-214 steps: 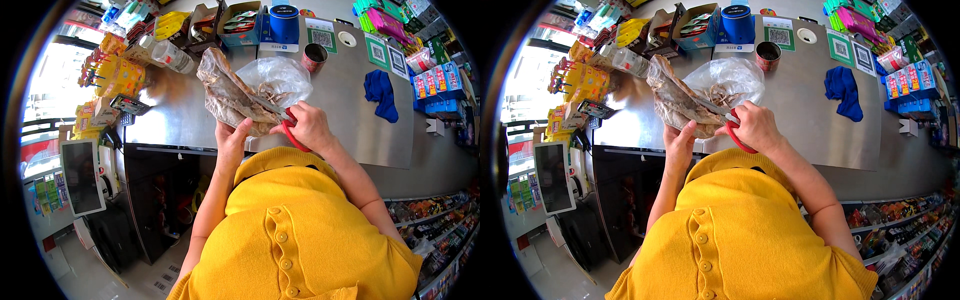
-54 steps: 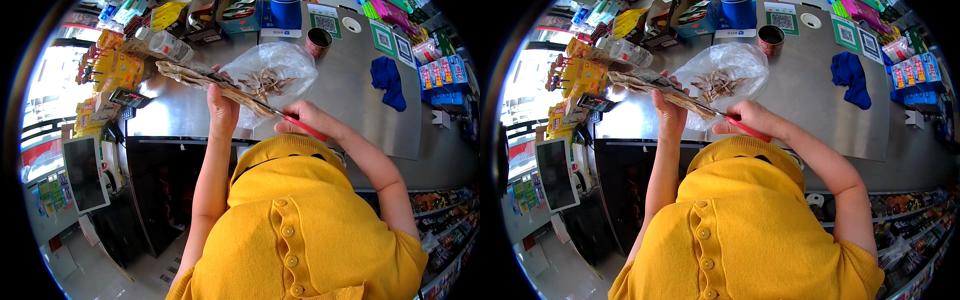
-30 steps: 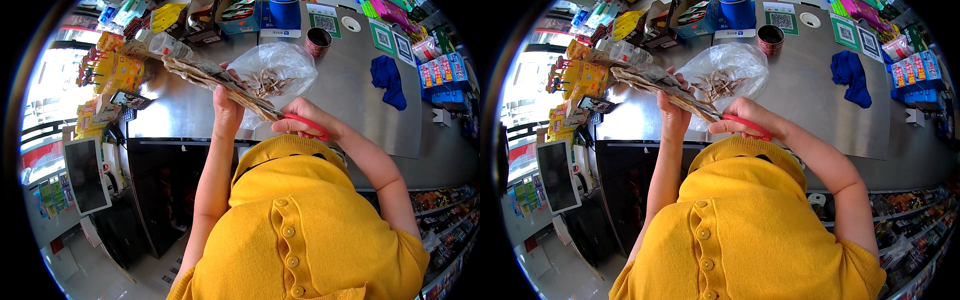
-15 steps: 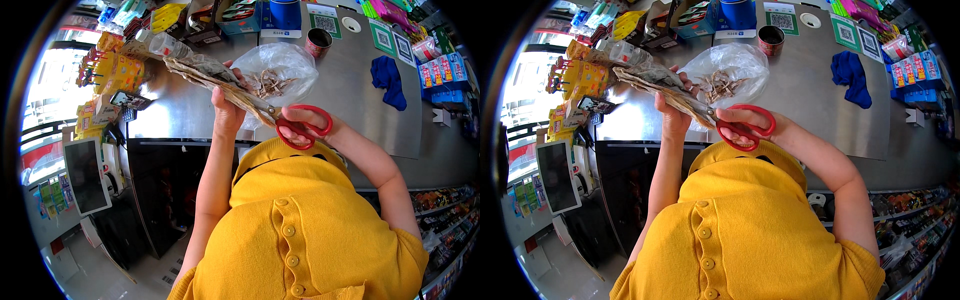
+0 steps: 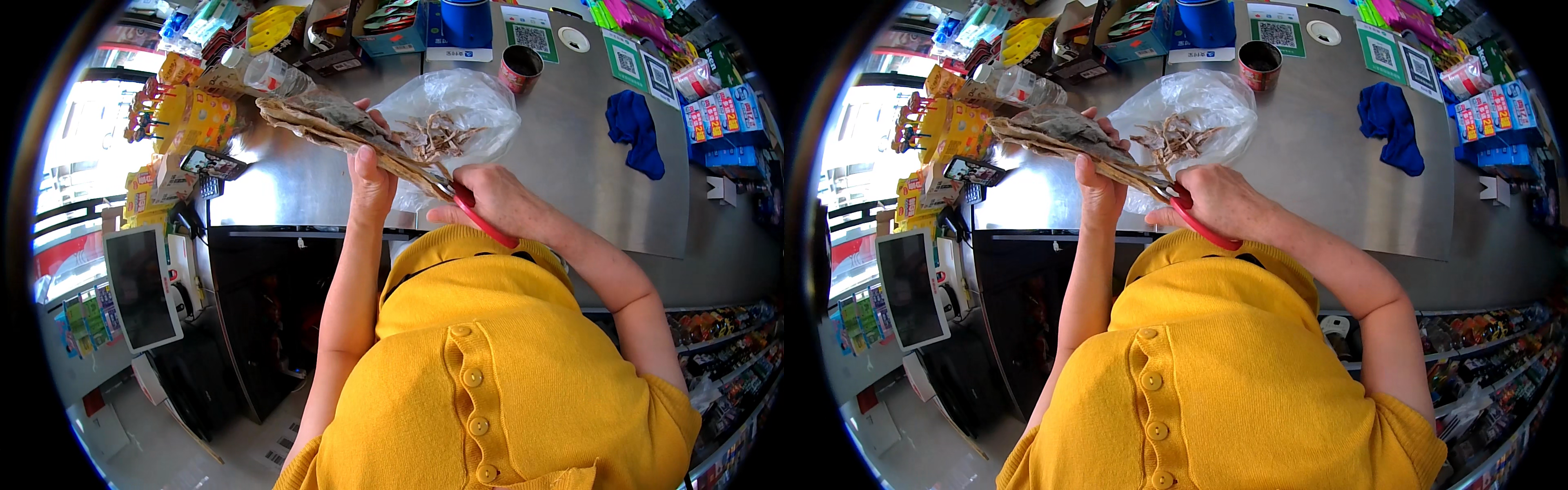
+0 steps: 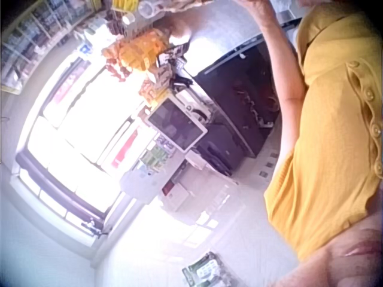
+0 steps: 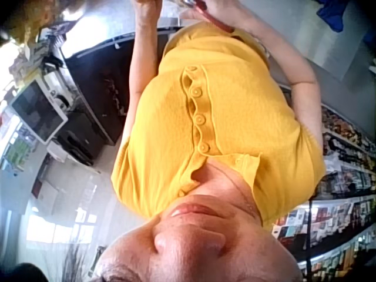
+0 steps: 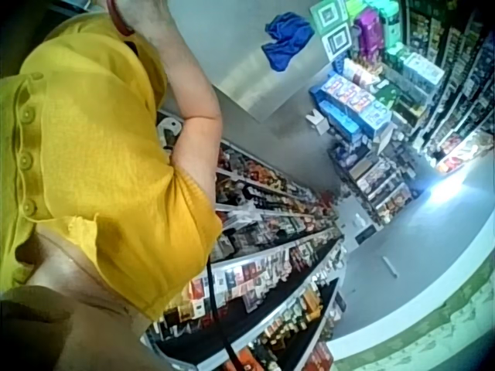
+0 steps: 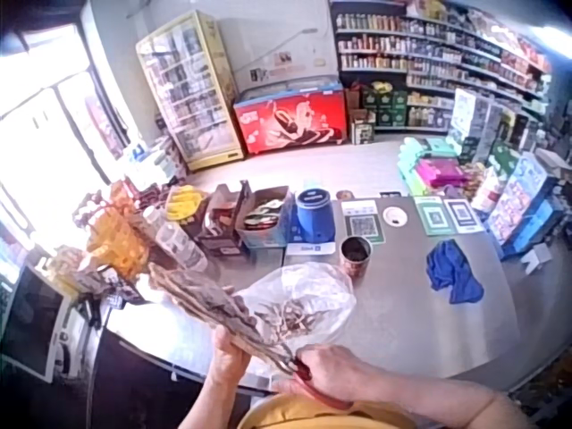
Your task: The person uses red-handled scissors to cut a large piece of dried fish into smaller strips. They hold the fish with their left hand and cut with their right hand, placing the cut pieces into a clear plastic bag on the counter. The person occasionally adjusts the fish to access different sections for cutting.
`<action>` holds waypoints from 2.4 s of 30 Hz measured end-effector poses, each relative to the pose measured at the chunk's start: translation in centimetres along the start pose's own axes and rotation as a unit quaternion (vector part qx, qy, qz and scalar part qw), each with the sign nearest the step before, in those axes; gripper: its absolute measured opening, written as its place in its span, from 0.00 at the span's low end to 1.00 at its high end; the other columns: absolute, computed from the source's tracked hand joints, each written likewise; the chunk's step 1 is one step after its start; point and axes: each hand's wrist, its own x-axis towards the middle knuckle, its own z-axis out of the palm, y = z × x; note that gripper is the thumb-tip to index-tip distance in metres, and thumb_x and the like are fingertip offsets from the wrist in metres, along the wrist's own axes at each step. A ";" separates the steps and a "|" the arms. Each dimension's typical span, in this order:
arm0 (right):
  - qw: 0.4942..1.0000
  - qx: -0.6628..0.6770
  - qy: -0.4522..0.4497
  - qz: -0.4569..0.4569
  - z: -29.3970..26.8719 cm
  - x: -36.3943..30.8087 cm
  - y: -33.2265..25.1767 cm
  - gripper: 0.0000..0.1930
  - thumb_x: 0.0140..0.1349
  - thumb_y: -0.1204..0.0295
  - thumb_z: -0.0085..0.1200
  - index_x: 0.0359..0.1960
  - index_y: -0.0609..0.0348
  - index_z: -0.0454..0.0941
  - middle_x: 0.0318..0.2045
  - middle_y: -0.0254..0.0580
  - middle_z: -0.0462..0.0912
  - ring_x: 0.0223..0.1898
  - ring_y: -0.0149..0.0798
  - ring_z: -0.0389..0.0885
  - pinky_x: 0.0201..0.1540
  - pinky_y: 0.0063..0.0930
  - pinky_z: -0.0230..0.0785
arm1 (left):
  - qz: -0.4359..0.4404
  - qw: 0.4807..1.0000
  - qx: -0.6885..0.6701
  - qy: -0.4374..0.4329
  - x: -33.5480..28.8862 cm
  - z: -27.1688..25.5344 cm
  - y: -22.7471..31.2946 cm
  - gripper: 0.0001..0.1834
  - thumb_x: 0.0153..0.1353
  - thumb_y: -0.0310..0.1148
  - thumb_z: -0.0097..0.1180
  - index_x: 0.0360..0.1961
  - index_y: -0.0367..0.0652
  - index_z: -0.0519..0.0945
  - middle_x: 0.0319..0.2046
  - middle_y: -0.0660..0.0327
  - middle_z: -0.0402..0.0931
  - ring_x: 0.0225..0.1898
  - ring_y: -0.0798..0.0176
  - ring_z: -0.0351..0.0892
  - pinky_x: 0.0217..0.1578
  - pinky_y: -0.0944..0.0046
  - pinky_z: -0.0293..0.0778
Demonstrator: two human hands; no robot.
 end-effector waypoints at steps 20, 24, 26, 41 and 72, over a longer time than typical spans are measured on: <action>0.814 0.536 -0.219 0.057 -0.5 0.1 3.0 0.27 0.58 0.46 0.56 0.17 0.59 0.75 0.10 0.30 0.69 0.10 0.23 0.67 0.15 0.14 0.57 | -0.044 0.998 -0.033 -0.011 -0.3 1.4 0.0 0.50 0.42 0.67 0.63 0.59 0.45 0.61 0.40 0.65 0.64 0.39 0.69 0.65 0.41 0.68 0.65; 0.868 0.443 -0.207 0.080 -0.4 0.7 3.5 0.28 0.55 0.43 0.56 0.19 0.59 0.75 0.12 0.31 0.71 0.12 0.24 0.69 0.16 0.17 0.58 | -0.028 0.999 -0.034 -0.011 0.0 0.8 0.1 0.50 0.42 0.65 0.65 0.60 0.45 0.61 0.40 0.66 0.64 0.40 0.70 0.65 0.42 0.69 0.66; 0.943 0.274 -0.139 0.125 -0.3 0.8 2.2 0.30 0.54 0.41 0.57 0.20 0.61 0.75 0.14 0.34 0.73 0.15 0.27 0.72 0.18 0.21 0.61 | -0.015 1.000 -0.016 -0.012 0.3 0.3 0.3 0.50 0.42 0.62 0.66 0.60 0.46 0.60 0.41 0.67 0.65 0.41 0.71 0.66 0.43 0.69 0.66; 0.996 0.047 0.057 -0.045 1.0 0.9 1.1 0.25 0.50 0.51 0.66 0.22 0.65 0.74 0.16 0.43 0.73 0.20 0.37 0.70 0.28 0.30 0.67 | -0.007 0.999 -0.038 -0.013 -0.1 0.7 -0.4 0.51 0.42 0.61 0.68 0.61 0.46 0.58 0.43 0.67 0.65 0.42 0.72 0.66 0.45 0.69 0.66; 0.991 0.096 -0.064 0.067 -0.3 0.9 1.6 0.37 0.46 0.34 0.57 0.21 0.65 0.74 0.17 0.45 0.75 0.24 0.42 0.79 0.32 0.35 0.73 | -0.023 0.995 0.091 0.016 -0.7 -1.1 0.2 0.52 0.46 0.58 0.67 0.64 0.45 0.53 0.43 0.70 0.62 0.46 0.73 0.63 0.49 0.70 0.63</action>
